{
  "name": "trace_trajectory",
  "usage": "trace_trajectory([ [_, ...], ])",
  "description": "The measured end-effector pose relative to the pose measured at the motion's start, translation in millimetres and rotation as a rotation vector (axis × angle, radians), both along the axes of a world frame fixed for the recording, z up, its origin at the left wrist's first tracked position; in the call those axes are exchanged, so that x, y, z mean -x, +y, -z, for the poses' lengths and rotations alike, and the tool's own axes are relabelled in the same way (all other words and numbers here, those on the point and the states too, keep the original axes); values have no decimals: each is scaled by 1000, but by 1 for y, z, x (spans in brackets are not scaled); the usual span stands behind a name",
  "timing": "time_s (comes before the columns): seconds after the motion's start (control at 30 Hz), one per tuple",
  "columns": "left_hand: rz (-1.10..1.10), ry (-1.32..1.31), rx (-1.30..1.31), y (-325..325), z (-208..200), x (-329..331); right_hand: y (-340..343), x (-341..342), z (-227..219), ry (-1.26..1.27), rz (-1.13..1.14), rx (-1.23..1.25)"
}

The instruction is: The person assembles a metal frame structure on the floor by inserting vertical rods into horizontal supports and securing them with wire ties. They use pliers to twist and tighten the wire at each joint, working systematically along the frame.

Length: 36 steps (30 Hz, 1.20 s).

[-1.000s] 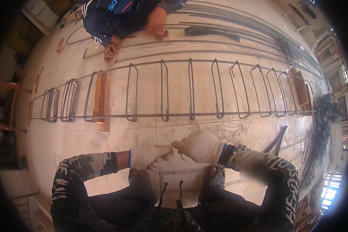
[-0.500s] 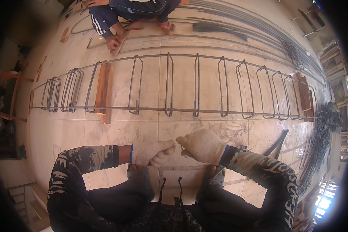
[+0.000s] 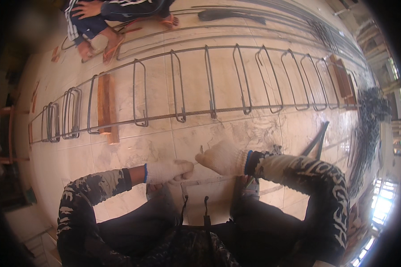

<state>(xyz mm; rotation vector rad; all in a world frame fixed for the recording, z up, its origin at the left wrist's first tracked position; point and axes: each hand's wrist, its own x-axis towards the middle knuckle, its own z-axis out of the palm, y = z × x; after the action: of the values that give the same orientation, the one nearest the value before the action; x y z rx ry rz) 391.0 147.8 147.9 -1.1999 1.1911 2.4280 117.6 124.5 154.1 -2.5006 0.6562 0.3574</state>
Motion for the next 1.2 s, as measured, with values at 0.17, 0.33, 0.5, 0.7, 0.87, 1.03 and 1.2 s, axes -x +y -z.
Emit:
trace_trajectory([
  [0.17, 89, 108, 558, 26, 75, -5, -6, 29, 23, -237, 85, 26],
  [0.33, -47, -245, 819, 20, 31, -33, -4, 31, -14, -27, 268, 18],
  [0.5, 28, -208, 932, 17, 37, -47, -2, 39, -5, -178, 240, 74],
  [0.7, -123, -281, 283, 24, 12, -37, 3, 60, 9, -150, 220, 37],
  [0.87, -135, -133, 736, 38, 25, -39, 9, 55, 12, -283, 245, 86],
  [1.03, -104, -201, 898, 34, 40, -34, 3, 42, 3, -48, 314, 27],
  [1.2, -75, -250, 721, 5, 4, -17, 5, 19, -10, -147, 347, 138],
])
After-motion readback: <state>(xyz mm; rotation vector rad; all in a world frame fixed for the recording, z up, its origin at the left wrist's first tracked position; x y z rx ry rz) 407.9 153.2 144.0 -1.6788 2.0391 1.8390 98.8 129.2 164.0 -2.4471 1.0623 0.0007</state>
